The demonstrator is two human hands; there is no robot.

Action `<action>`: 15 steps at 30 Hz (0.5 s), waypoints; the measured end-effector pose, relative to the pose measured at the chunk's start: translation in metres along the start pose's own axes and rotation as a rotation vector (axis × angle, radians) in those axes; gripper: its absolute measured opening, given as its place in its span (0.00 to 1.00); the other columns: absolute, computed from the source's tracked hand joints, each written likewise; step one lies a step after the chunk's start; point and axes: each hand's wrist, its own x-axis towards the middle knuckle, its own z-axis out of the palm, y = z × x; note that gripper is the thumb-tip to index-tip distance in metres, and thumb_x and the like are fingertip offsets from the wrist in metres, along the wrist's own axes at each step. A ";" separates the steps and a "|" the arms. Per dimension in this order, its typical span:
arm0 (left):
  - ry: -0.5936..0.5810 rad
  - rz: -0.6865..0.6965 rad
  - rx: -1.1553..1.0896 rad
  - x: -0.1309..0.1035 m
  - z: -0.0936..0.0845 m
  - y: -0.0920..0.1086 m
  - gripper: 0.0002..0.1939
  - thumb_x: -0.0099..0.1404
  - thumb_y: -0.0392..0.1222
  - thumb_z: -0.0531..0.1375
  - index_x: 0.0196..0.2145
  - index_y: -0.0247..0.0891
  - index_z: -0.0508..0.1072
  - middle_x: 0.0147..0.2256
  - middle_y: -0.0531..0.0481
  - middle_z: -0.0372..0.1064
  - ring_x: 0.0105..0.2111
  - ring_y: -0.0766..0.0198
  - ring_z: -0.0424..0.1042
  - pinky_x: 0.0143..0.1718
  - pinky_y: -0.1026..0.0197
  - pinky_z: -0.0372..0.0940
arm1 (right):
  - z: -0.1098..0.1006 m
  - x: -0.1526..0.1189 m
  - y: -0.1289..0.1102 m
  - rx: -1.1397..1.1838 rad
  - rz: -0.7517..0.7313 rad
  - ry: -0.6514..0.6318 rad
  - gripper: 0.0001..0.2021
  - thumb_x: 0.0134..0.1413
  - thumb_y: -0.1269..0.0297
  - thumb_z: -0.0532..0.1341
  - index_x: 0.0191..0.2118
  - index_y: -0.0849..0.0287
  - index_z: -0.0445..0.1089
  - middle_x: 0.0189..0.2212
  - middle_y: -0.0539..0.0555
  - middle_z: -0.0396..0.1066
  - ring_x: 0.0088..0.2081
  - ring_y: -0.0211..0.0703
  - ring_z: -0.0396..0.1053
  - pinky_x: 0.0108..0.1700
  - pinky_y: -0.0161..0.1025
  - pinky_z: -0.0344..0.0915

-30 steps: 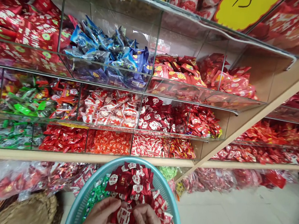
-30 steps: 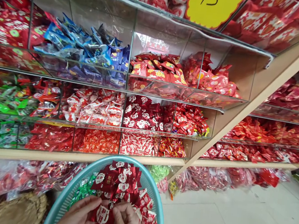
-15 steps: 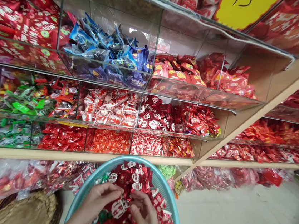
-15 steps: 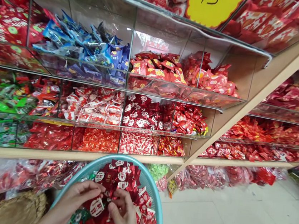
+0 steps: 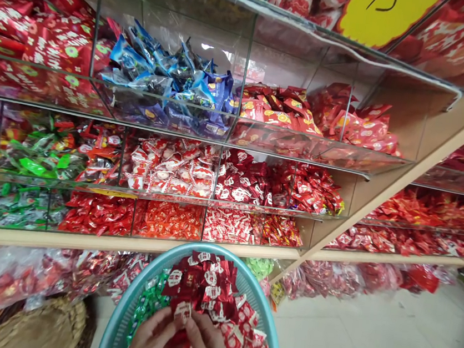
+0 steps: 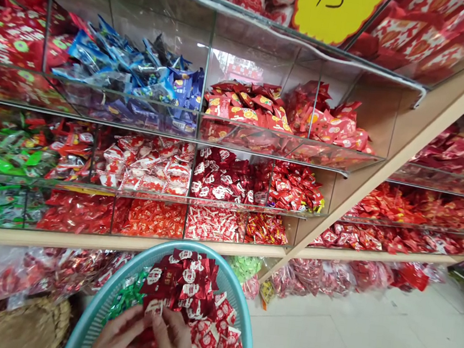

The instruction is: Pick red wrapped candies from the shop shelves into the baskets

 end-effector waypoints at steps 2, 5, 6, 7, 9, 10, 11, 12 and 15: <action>0.087 0.043 0.012 0.005 -0.003 0.011 0.23 0.40 0.44 0.69 0.36 0.37 0.72 0.41 0.44 0.71 0.41 0.54 0.71 0.35 0.60 0.70 | -0.002 0.001 -0.003 -0.047 -0.062 0.037 0.22 0.44 0.45 0.59 0.38 0.58 0.72 0.33 0.55 0.71 0.35 0.44 0.68 0.37 0.36 0.65; 0.165 0.112 0.113 0.023 -0.008 0.032 0.26 0.42 0.44 0.69 0.40 0.35 0.70 0.38 0.45 0.72 0.38 0.57 0.72 0.33 0.62 0.70 | -0.013 0.002 -0.006 -0.059 -0.031 0.053 0.19 0.45 0.46 0.59 0.31 0.60 0.69 0.21 0.51 0.68 0.23 0.37 0.64 0.25 0.32 0.60; 0.166 0.159 0.157 0.032 -0.009 0.038 0.27 0.42 0.45 0.69 0.41 0.35 0.69 0.35 0.46 0.72 0.36 0.59 0.73 0.32 0.63 0.69 | -0.017 0.002 -0.006 -0.062 -0.016 0.055 0.19 0.45 0.46 0.59 0.26 0.60 0.67 0.17 0.49 0.65 0.20 0.35 0.61 0.22 0.31 0.57; 0.162 0.208 0.195 0.040 -0.010 0.042 0.28 0.43 0.47 0.68 0.42 0.35 0.67 0.32 0.48 0.72 0.34 0.60 0.73 0.30 0.63 0.69 | -0.022 0.002 -0.007 -0.064 -0.007 0.065 0.19 0.45 0.46 0.59 0.22 0.60 0.64 0.14 0.48 0.61 0.17 0.33 0.58 0.20 0.30 0.54; 0.156 0.263 0.259 0.058 -0.010 0.047 0.30 0.42 0.50 0.67 0.41 0.35 0.65 0.27 0.51 0.71 0.29 0.62 0.72 0.26 0.64 0.68 | -0.029 0.001 -0.008 -0.077 -0.020 0.117 0.21 0.45 0.45 0.59 0.19 0.60 0.60 0.11 0.46 0.57 0.15 0.31 0.53 0.18 0.30 0.51; 0.153 0.279 0.282 0.065 -0.010 0.048 0.30 0.42 0.51 0.67 0.41 0.35 0.65 0.25 0.52 0.70 0.27 0.63 0.72 0.25 0.64 0.67 | -0.031 0.000 -0.009 -0.091 -0.036 0.154 0.22 0.44 0.45 0.59 0.17 0.59 0.58 0.10 0.45 0.56 0.14 0.31 0.52 0.18 0.30 0.50; 0.148 0.292 0.301 0.071 -0.010 0.047 0.30 0.42 0.51 0.67 0.40 0.35 0.64 0.24 0.53 0.70 0.26 0.64 0.71 0.24 0.65 0.67 | -0.033 -0.001 -0.010 -0.106 -0.051 0.193 0.23 0.44 0.45 0.59 0.16 0.59 0.57 0.09 0.45 0.54 0.14 0.31 0.51 0.17 0.30 0.49; 0.149 0.308 0.315 0.076 -0.010 0.046 0.29 0.42 0.52 0.67 0.39 0.35 0.64 0.23 0.54 0.69 0.25 0.64 0.71 0.24 0.65 0.66 | -0.035 -0.002 -0.010 -0.116 -0.062 0.229 0.24 0.45 0.44 0.58 0.14 0.58 0.56 0.08 0.45 0.53 0.13 0.31 0.50 0.17 0.31 0.49; 0.198 0.364 0.348 0.082 -0.016 0.039 0.28 0.41 0.53 0.67 0.37 0.36 0.64 0.20 0.56 0.67 0.22 0.65 0.69 0.21 0.66 0.64 | -0.039 -0.004 -0.008 -0.091 -0.024 0.274 0.28 0.47 0.43 0.55 0.09 0.57 0.52 0.05 0.45 0.48 0.11 0.30 0.46 0.16 0.32 0.47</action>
